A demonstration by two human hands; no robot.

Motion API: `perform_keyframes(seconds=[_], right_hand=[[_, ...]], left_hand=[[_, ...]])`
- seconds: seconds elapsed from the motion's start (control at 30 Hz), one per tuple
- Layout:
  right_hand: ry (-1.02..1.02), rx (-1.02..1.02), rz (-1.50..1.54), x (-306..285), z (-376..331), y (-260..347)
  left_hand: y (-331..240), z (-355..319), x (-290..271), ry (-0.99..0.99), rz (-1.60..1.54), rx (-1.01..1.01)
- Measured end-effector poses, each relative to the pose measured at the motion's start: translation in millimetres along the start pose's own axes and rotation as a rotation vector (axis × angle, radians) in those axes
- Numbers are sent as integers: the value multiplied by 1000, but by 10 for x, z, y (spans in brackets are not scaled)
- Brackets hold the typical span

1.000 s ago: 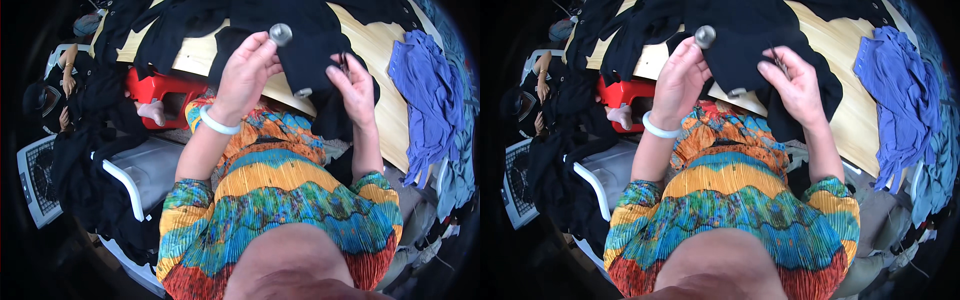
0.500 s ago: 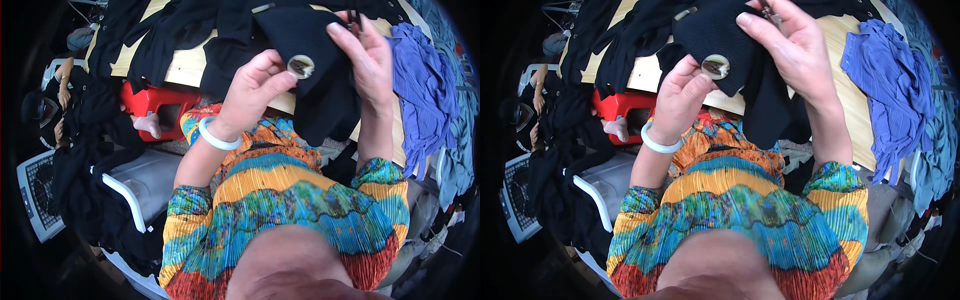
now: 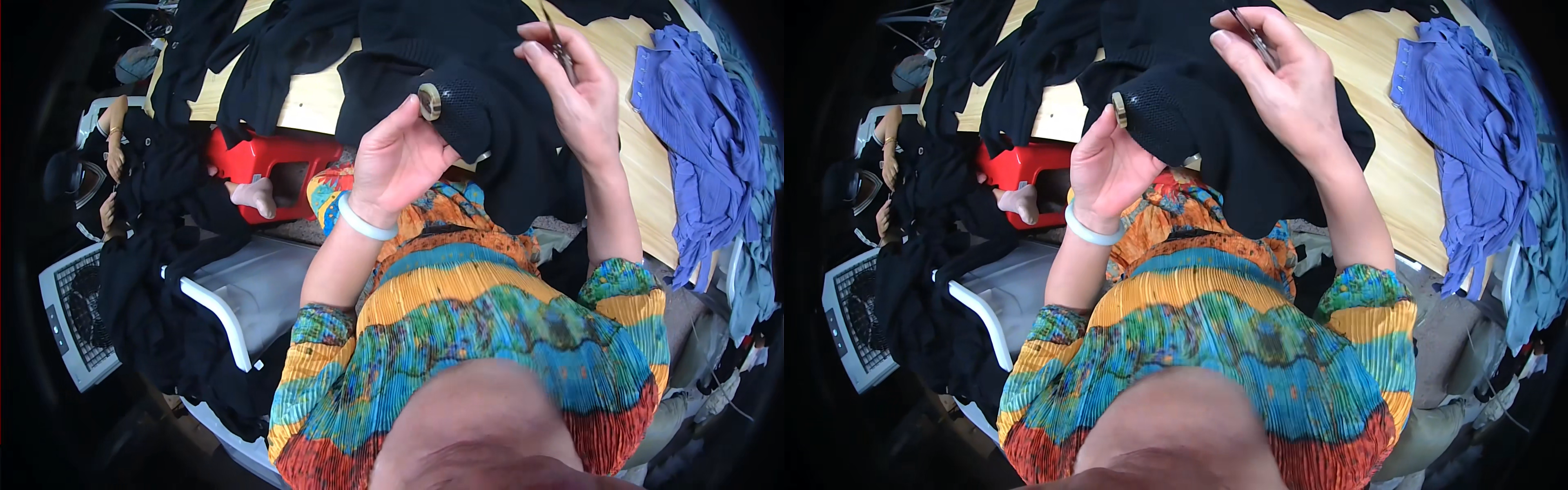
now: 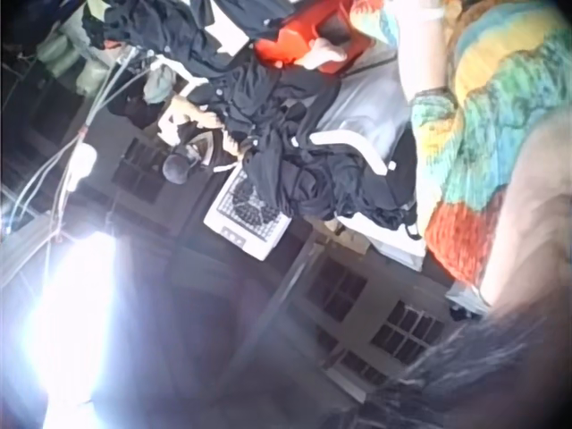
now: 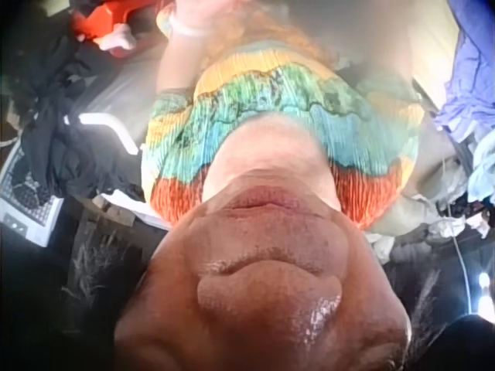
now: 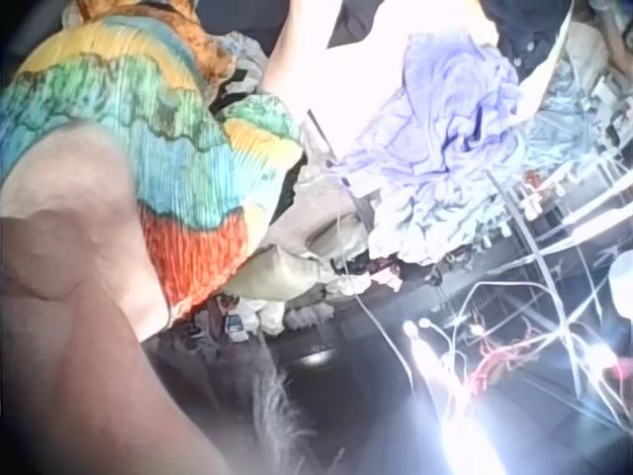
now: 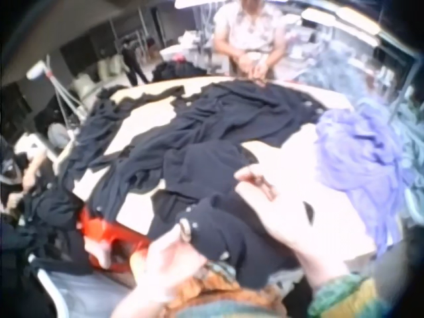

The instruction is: Trimming excess threads from buttons on black knit garments using small scissors.

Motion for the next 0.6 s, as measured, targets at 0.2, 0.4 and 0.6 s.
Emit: perform_keyframes(seconds=[0.2, 0.4, 0.6], right_hand=[[285, -290, -245, 137, -151, 252], [365, -340, -378, 221, -183, 134], [269, -403, -446, 226, -250, 57]], left_hand=[[37, -2, -26, 26, -4, -2], [73, -1, 6, -157, 166, 36], [78, -24, -63, -142, 294, 115]])
Point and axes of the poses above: each hand's wrist, its own z-axis towards the middle knuckle, its own x-axis out of the palm, y = z × x, the point moved 1 cm from there along z, towards the middle knuckle, and after that the axes turned 6 degrees about z, right-handed, at the moved point
